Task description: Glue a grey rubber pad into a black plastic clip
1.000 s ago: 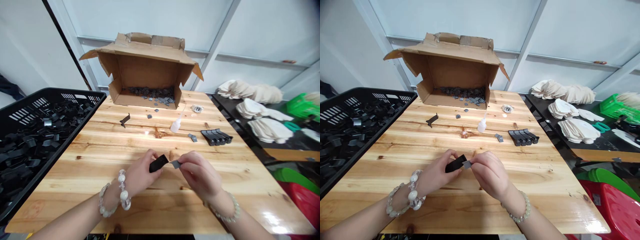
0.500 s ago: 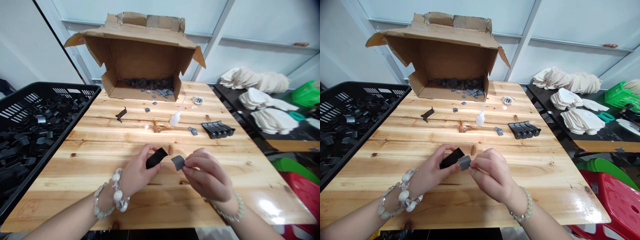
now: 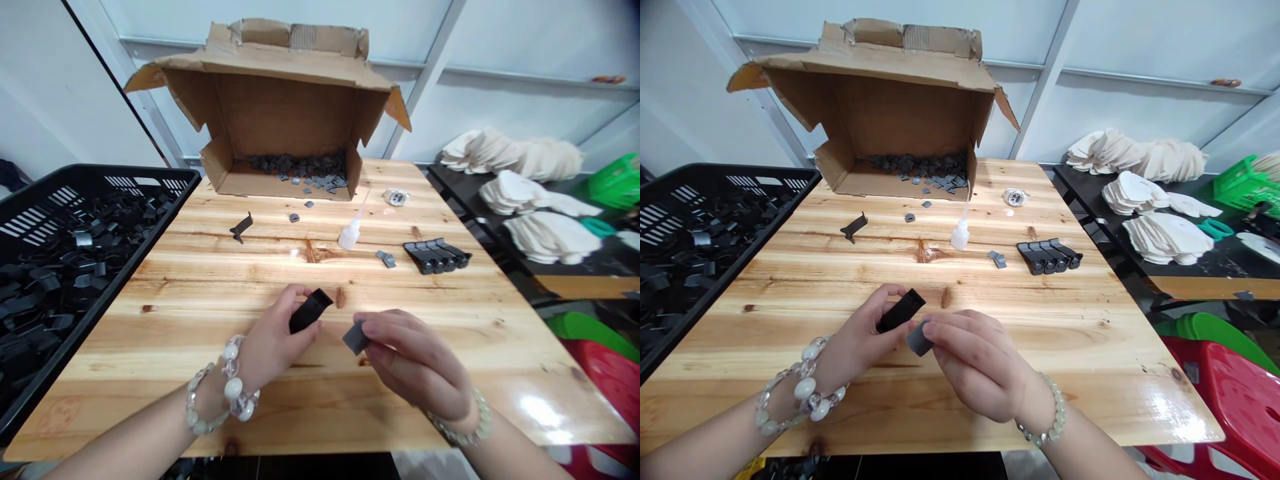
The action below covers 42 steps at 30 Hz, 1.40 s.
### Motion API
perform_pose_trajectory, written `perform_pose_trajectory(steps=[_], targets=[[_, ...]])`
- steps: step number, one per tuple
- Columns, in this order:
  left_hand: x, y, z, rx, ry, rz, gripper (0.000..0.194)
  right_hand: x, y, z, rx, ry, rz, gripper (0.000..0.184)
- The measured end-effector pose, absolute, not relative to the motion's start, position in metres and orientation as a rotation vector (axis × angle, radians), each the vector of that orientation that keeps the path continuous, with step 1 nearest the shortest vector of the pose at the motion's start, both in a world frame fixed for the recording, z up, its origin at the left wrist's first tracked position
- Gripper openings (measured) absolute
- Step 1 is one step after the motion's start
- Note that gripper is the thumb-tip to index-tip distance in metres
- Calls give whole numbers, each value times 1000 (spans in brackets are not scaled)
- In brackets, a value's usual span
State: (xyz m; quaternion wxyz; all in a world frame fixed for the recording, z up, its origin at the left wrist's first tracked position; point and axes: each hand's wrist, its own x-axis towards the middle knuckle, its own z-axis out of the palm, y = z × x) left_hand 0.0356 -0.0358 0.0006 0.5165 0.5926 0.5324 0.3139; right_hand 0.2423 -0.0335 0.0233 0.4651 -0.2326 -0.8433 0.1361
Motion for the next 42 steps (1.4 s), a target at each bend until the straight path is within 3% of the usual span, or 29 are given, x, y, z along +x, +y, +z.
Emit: perform_pose_trajectory(steps=[7, 11, 15, 22, 29, 35, 42], targets=[[37, -34, 0, 1403, 1359, 737, 37, 232, -15, 10, -715, -1937, 185, 48], [34, -28, -6, 1383, 1341, 721, 38, 229, -5, 6, -866, -1930, 233, 28], [33, -24, -12, 1327, 1250, 762, 36, 229, 1, -1, -1024, -1865, 387, 17], [36, -25, -9, 1275, 1173, 767, 31, 223, 3, -12, -1075, -1645, 1004, 6], [40, -28, -8, 1152, 1051, 739, 38, 217, 4, -8, -1211, -1492, 1171, 21], [44, -33, -12, 1170, 1028, 730, 43, 213, 5, -8, -1248, -1526, 1233, 19], [43, -34, -14, 1216, 1059, 705, 32, 213, 2, -5, -1269, -1618, 1154, 15]])
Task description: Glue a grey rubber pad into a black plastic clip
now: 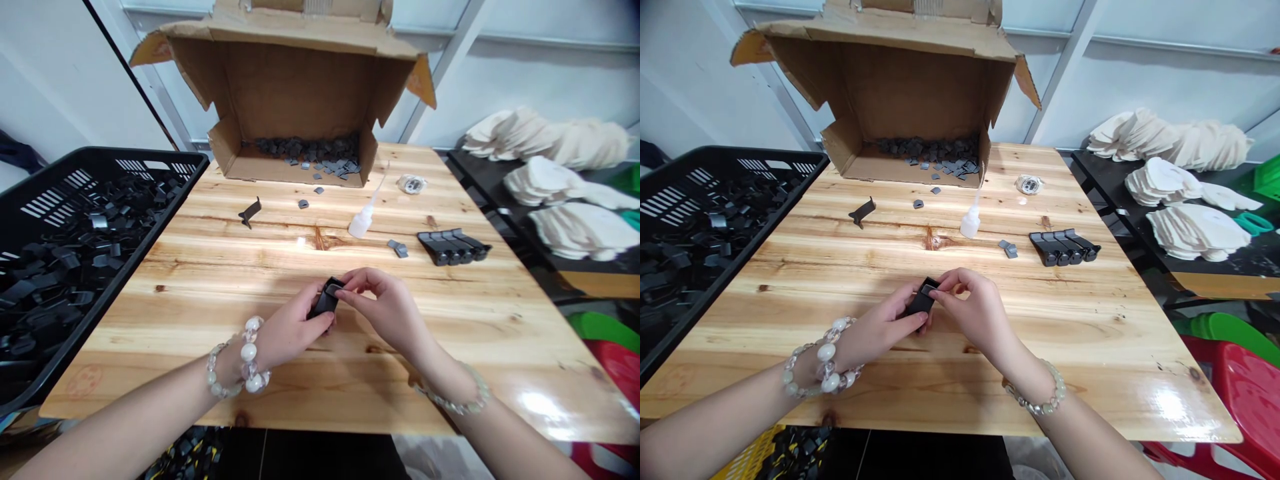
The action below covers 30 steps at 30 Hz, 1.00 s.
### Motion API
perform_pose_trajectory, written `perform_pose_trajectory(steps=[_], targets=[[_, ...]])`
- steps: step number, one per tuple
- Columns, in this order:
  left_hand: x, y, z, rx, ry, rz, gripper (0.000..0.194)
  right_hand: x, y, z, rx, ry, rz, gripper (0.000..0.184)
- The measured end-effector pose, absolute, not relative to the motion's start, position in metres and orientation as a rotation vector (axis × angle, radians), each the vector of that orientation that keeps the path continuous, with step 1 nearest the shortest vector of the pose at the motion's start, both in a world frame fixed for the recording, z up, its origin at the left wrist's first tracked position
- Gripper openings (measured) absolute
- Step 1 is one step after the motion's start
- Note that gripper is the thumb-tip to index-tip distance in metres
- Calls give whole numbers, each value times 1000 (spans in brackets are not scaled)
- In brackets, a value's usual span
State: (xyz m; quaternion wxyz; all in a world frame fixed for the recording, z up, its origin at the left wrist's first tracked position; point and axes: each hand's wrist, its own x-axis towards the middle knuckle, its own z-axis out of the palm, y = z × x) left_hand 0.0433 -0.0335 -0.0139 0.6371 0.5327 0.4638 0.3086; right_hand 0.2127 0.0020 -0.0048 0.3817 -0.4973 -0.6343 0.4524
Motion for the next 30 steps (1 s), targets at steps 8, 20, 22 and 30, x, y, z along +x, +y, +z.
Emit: perform_pose_trajectory(steps=[8, 20, 22, 30], targets=[[44, -35, -16, 1260, 1068, 715, 34, 214, 0, -8, -1228, -1731, 991, 14], [42, -38, -16, 1516, 1120, 703, 32, 213, 7, -15, -1259, -1466, 1362, 22], [42, -38, -16, 1532, 1124, 691, 30, 214, 9, -15, -1257, -1465, 1431, 21], [43, -39, -13, 1573, 1147, 654, 30, 219, 10, -13, -1308, -1550, 1444, 17]])
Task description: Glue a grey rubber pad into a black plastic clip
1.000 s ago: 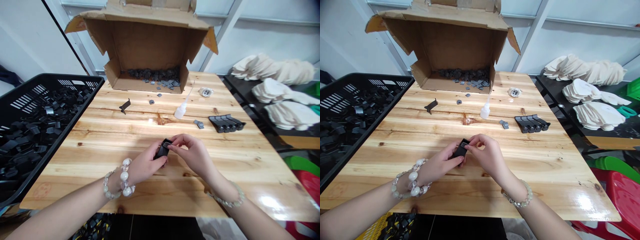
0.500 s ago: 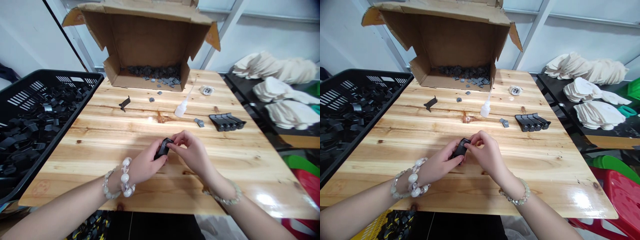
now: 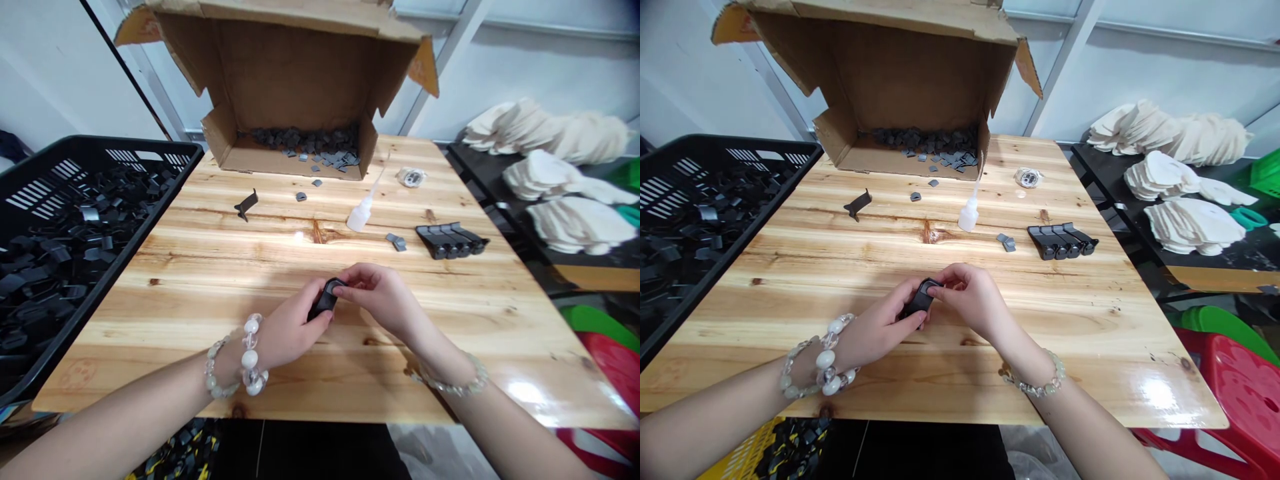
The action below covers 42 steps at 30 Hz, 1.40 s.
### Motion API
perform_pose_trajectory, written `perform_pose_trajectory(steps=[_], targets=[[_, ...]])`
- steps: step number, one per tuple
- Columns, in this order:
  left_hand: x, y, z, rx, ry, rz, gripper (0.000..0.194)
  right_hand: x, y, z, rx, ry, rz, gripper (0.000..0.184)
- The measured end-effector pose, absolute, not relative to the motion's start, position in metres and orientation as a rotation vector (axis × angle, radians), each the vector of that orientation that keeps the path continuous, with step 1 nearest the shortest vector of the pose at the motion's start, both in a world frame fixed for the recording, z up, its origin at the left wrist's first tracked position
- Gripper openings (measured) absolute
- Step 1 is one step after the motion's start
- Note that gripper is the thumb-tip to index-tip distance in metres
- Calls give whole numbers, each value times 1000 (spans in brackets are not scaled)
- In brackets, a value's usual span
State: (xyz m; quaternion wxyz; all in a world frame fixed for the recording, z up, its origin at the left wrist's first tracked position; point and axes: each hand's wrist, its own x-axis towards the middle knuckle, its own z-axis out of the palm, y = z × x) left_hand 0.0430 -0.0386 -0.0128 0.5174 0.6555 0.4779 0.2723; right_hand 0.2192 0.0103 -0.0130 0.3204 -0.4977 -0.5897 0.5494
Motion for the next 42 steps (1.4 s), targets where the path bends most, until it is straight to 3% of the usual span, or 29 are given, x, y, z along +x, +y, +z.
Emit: perform_pose_trajectory(steps=[28, 31, 36, 42], targets=[[42, -38, -17, 1453, 1117, 710, 31, 218, 7, -6, -1341, -1704, 1243, 13], [42, -34, -16, 1357, 1074, 763, 27, 217, 7, -7, -1287, -1667, 1192, 21], [39, -28, -9, 1253, 1025, 859, 20, 217, 9, -9, -1210, -1663, 1405, 19], [34, -26, -22, 1239, 1084, 857, 30, 208, 1, -13, -1042, -1818, 1572, 16]])
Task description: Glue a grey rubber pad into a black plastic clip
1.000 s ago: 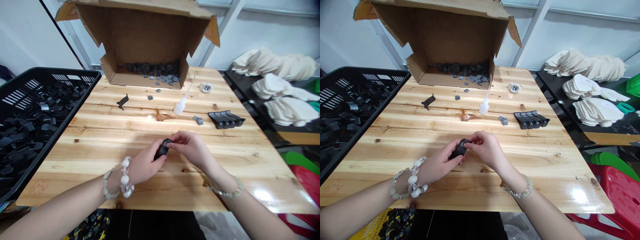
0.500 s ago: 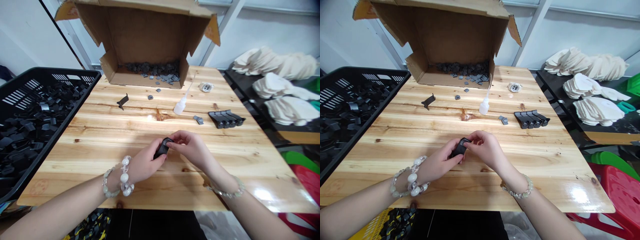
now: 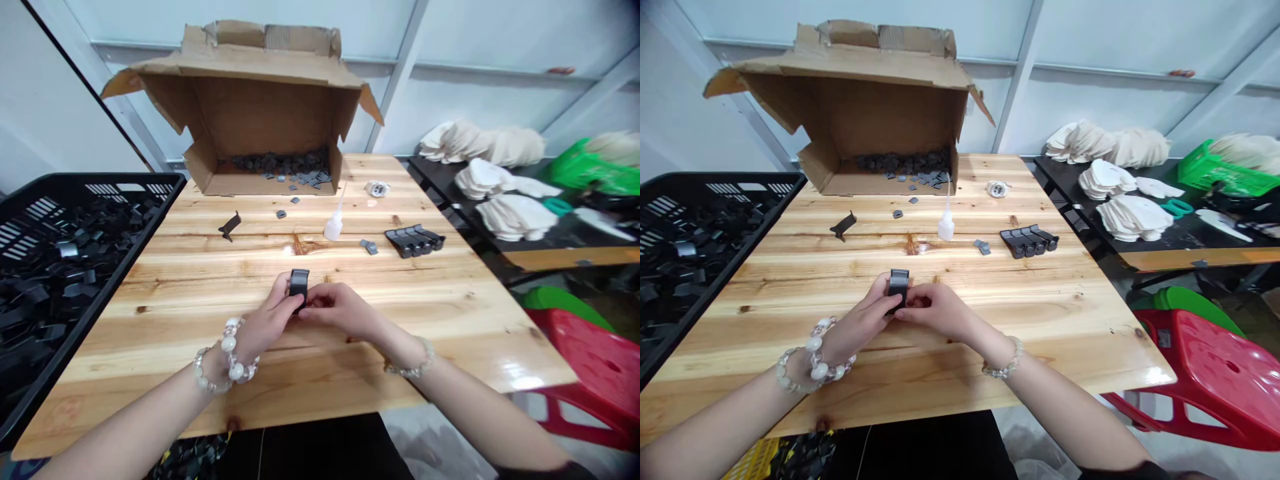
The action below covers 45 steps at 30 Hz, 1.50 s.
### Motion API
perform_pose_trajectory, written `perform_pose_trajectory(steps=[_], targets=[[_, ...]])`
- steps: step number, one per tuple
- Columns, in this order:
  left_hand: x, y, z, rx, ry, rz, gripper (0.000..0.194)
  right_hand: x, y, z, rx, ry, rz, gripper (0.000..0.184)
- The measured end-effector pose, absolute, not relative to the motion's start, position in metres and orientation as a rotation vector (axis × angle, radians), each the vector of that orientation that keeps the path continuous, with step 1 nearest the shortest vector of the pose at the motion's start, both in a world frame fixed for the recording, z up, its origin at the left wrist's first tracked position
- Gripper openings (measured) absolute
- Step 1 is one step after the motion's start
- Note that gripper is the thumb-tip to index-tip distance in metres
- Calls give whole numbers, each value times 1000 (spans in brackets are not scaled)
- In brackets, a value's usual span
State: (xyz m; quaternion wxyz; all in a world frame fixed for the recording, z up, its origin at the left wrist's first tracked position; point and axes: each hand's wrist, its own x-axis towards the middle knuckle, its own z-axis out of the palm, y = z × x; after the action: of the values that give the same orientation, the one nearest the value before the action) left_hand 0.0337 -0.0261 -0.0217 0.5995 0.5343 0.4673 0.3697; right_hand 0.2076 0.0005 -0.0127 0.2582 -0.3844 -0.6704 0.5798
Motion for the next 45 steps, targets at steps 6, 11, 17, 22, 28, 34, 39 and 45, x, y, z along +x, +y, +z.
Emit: perform_pose_trajectory(steps=[6, 11, 17, 22, 28, 34, 39, 45], targets=[[37, -22, -29, 1169, 905, 1021, 34, 213, 8, -10, -1079, -1620, 1376, 24], [36, -22, -25, 1134, 1008, 963, 37, 277, 39, 23, -1295, -1423, 1091, 31], [37, -25, -19, 1198, 1078, 907, 36, 408, 76, 38, -1799, -1178, 612, 28], [39, -28, -15, 1232, 1081, 908, 38, 472, 77, 12, -2157, -1221, 542, 35], [39, -25, -17, 1188, 1093, 917, 42, 485, 75, -10, -2307, -1395, 535, 35], [39, -21, -22, 1199, 1091, 910, 48, 470, 82, 0, -2273, -1601, 276, 31], [38, -22, -21, 1210, 1087, 885, 48, 431, 94, -3, -2068, -1882, 189, 50], [38, -18, -27, 1195, 1071, 892, 49, 393, 104, -13, -2107, -2000, 172, 78]])
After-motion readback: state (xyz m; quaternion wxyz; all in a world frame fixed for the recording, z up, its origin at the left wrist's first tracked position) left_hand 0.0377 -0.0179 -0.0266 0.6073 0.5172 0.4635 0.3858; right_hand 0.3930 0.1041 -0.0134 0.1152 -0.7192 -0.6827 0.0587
